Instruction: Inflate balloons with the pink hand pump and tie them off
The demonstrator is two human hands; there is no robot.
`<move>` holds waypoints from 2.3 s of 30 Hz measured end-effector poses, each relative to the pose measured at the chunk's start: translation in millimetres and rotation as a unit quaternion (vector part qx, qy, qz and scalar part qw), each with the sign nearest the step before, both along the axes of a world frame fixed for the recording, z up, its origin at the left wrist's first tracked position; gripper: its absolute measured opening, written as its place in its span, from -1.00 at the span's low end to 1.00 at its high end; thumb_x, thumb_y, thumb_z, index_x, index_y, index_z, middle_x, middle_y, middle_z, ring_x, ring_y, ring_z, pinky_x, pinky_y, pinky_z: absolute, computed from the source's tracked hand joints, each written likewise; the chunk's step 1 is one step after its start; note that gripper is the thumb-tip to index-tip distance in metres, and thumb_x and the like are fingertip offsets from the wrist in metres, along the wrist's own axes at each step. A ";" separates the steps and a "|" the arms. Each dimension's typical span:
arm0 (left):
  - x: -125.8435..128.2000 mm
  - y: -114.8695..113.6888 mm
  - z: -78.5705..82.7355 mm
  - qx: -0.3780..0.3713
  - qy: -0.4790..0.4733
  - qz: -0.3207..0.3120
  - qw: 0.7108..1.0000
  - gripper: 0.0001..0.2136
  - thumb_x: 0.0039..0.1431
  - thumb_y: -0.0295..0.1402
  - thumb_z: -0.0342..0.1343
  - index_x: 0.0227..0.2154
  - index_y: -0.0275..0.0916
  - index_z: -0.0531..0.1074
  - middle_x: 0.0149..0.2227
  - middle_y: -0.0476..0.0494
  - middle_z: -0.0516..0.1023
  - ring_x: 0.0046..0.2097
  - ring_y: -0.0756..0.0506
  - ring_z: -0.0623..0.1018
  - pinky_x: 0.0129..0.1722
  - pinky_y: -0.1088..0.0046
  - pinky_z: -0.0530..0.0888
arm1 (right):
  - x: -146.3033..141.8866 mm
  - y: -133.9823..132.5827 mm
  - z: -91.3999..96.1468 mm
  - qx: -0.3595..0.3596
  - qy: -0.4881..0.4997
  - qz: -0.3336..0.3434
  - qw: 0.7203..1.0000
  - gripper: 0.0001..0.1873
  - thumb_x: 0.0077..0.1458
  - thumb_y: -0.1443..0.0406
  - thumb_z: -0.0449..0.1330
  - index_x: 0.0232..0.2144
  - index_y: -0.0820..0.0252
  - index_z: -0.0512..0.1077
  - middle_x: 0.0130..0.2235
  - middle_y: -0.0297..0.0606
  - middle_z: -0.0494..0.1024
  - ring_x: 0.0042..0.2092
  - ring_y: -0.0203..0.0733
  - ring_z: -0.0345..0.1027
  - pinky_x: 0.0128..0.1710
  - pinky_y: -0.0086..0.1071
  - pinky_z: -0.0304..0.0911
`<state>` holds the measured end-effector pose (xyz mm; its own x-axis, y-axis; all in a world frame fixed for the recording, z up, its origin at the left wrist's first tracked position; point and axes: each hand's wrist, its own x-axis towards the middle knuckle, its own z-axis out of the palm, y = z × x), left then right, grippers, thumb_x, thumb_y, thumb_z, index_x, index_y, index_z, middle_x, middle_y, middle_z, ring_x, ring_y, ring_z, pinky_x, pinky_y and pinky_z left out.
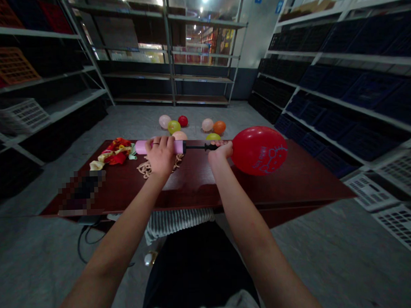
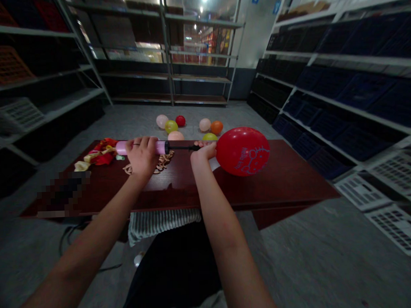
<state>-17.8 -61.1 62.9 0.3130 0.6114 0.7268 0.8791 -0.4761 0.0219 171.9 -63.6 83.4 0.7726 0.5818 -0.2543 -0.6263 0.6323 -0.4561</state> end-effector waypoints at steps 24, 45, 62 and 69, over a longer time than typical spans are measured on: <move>-14.7 3.6 -4.3 -0.007 0.109 -0.077 0.991 -0.70 0.24 -0.38 0.12 0.02 -0.26 0.47 -0.07 -0.39 0.60 -0.02 -0.36 0.52 0.04 0.06 0.35 | 13.8 -2.3 5.1 -0.005 -0.040 0.006 0.999 -0.68 0.26 0.33 -0.10 -0.52 0.04 -0.11 -0.64 -0.62 -0.07 -0.67 -0.43 -0.10 -0.68 -0.55 0.06; 21.9 -17.8 41.2 0.011 -0.025 0.022 0.999 -0.77 0.28 -0.49 -0.03 -0.07 -0.22 0.43 -0.08 -0.34 0.52 0.03 -0.36 0.43 0.12 0.00 0.27 | 22.6 -18.8 22.1 0.038 0.006 -0.006 0.999 -0.68 0.26 0.38 -0.16 -0.51 0.06 -0.18 -0.62 -0.59 -0.11 -0.65 -0.44 -0.09 -0.65 -0.56 0.05; 30.9 -15.6 27.3 -0.018 0.092 -0.083 0.992 -0.72 0.23 -0.48 0.08 0.00 -0.23 0.45 -0.08 -0.33 0.57 0.01 -0.33 0.51 0.08 0.08 0.34 | 23.6 -19.0 23.5 0.046 -0.043 0.011 0.998 -0.67 0.26 0.35 -0.11 -0.52 0.05 -0.12 -0.63 -0.60 -0.08 -0.67 -0.44 -0.10 -0.66 -0.53 0.08; -8.1 -6.8 19.2 -0.008 0.103 -0.077 0.992 -0.71 0.28 -0.46 0.03 0.03 -0.20 0.48 -0.07 -0.32 0.58 0.00 -0.32 0.52 0.15 0.01 0.30 | 54.7 -26.8 10.4 0.008 -0.016 0.008 1.000 -0.68 0.24 0.40 -0.15 -0.53 0.06 -0.14 -0.65 -0.61 -0.07 -0.68 -0.44 -0.08 -0.67 -0.55 0.05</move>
<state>-25.8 -67.9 82.1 0.5437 0.5554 0.6292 0.7828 -0.6060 -0.1415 226.6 -90.4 93.7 0.7705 0.5979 -0.2210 -0.6219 0.6292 -0.4661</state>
